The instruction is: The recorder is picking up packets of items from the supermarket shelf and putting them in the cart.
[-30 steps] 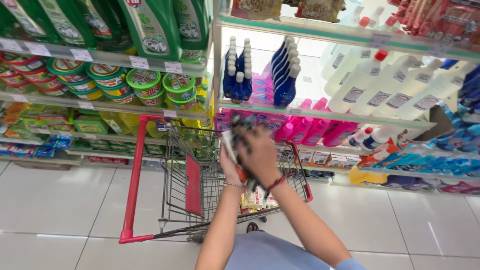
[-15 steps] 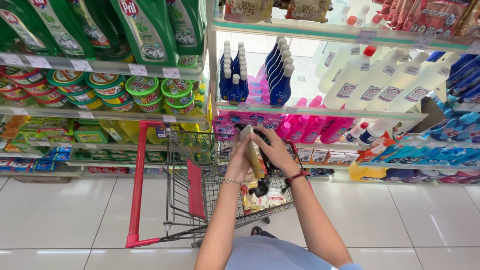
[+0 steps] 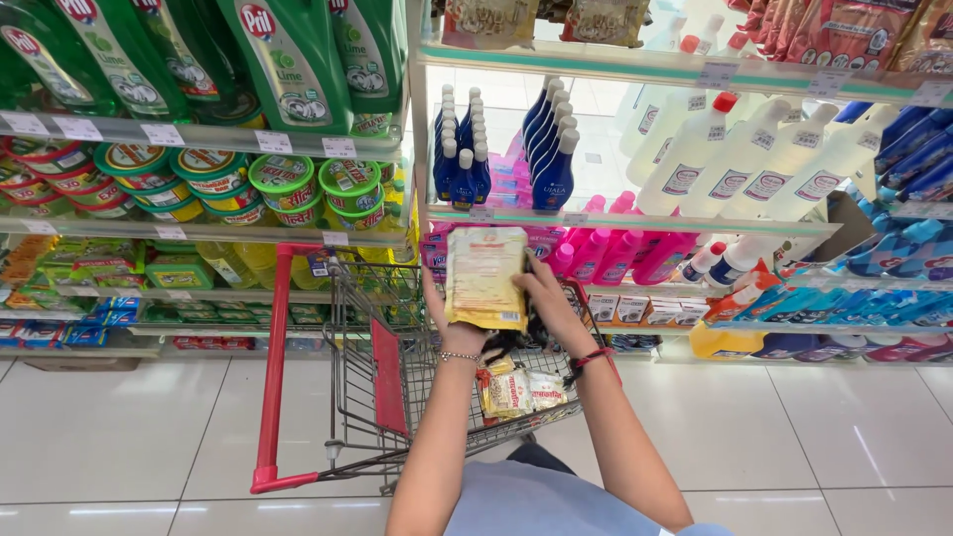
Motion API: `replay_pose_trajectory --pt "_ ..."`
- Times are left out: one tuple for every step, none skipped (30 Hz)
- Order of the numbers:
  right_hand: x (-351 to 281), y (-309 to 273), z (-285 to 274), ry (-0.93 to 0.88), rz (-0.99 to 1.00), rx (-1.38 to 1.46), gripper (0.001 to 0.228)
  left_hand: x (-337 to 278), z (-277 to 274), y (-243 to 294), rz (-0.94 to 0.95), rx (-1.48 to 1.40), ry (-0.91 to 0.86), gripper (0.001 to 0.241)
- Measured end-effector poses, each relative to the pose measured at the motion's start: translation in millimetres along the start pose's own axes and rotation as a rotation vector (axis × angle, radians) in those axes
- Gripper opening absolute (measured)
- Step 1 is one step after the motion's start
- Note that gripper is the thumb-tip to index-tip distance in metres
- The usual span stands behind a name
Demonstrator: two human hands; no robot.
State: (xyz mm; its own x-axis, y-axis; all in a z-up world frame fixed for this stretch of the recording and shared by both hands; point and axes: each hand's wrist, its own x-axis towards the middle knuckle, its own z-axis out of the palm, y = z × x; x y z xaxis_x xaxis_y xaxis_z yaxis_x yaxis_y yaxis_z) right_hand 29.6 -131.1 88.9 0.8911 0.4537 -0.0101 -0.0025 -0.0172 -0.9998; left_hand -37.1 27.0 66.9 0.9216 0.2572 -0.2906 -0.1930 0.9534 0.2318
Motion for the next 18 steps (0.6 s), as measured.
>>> replay_pose_trajectory --pt "-5.4 -11.0 6.2 0.041 -0.104 -0.248 0.064 -0.6 -5.4 -6.8 0.064 -0.138 -0.178 0.09" --pt "-14.8 -28.6 9.2 0.044 -0.101 -0.248 0.064 -6.9 -4.6 -6.6 0.06 -0.138 -0.176 0.09" --pt "-24.0 -46.4 12.2 0.161 -0.251 -0.432 0.063 -13.2 -3.6 -6.3 0.034 -0.195 -0.184 0.093" --pt "-32.1 -64.3 15.7 0.276 -0.403 -0.615 0.062 -18.8 -2.4 -5.1 0.011 -0.252 -0.193 0.096" --pt "-36.7 -70.6 13.0 0.277 -0.402 -0.615 0.062 -24.2 1.0 -3.4 0.01 -0.252 -0.192 0.096" --pt "-39.1 -78.2 10.2 0.356 -0.548 -0.611 0.059 -27.9 5.9 -0.9 0.023 -0.241 -0.16 0.096" --pt "-41.6 -85.7 7.3 0.435 -0.694 -0.603 0.056 -31.8 10.8 1.4 0.036 -0.229 -0.128 0.097" --pt "-43.8 -92.8 8.3 0.435 -0.692 -0.605 0.056 -30.8 9.0 2.9 0.033 -0.231 -0.126 0.097" --pt "-46.1 -99.8 9.2 0.371 -0.697 -0.575 0.058 -29.9 7.1 4.1 0.015 -0.232 -0.126 0.099" --pt "-48.3 -107.3 9.7 0.308 -0.703 -0.544 0.06 -28.7 5.9 5.1 -0.003 -0.232 -0.126 0.101" --pt "-50.9 -105.9 17.2 0.309 -0.702 -0.547 0.06 -20.8 -6.2 -1.6 -0.006 -0.233 -0.126 0.101" --pt "-52.2 -105.1 25.5 0.091 -0.698 -0.639 0.055 -12.6 -17.7 -7.1 -0.01 -0.212 -0.204 0.1" --pt "-53.7 -104.5 34.1 -0.13 -0.689 -0.726 0.05 -4.7 -29.2 -12.3 -0.014 -0.19 -0.283 0.1" --pt "-55.7 -101.7 48.0 -0.133 -0.696 -0.726 0.05 4.8 -45.0 -24.1 -0.007 -0.191 -0.287 0.1" --pt "-57.8 -98.7 62.2 -0.118 -0.699 -0.866 0.04 14.6 -60.9 -35.4 0.076 -0.213 -0.278 0.092" --pt "-61.8 -94.3 76.8 -0.108 -0.696 -1.005 0.03 22.0 -79.1 -47.6 0.162 -0.238 -0.262 0.083" --pt "-53.9 -95.9 77.2 -0.117 -0.7 -1.004 0.03 -2.1 -46.0 -33.7 0.171 -0.242 -0.26 0.083" --pt "-46.8 -96.7 78.5 0.023 -0.826 -1.009 0.029 -27.3 -14.1 -19.5 0.14 -0.193 -0.24 0.081"
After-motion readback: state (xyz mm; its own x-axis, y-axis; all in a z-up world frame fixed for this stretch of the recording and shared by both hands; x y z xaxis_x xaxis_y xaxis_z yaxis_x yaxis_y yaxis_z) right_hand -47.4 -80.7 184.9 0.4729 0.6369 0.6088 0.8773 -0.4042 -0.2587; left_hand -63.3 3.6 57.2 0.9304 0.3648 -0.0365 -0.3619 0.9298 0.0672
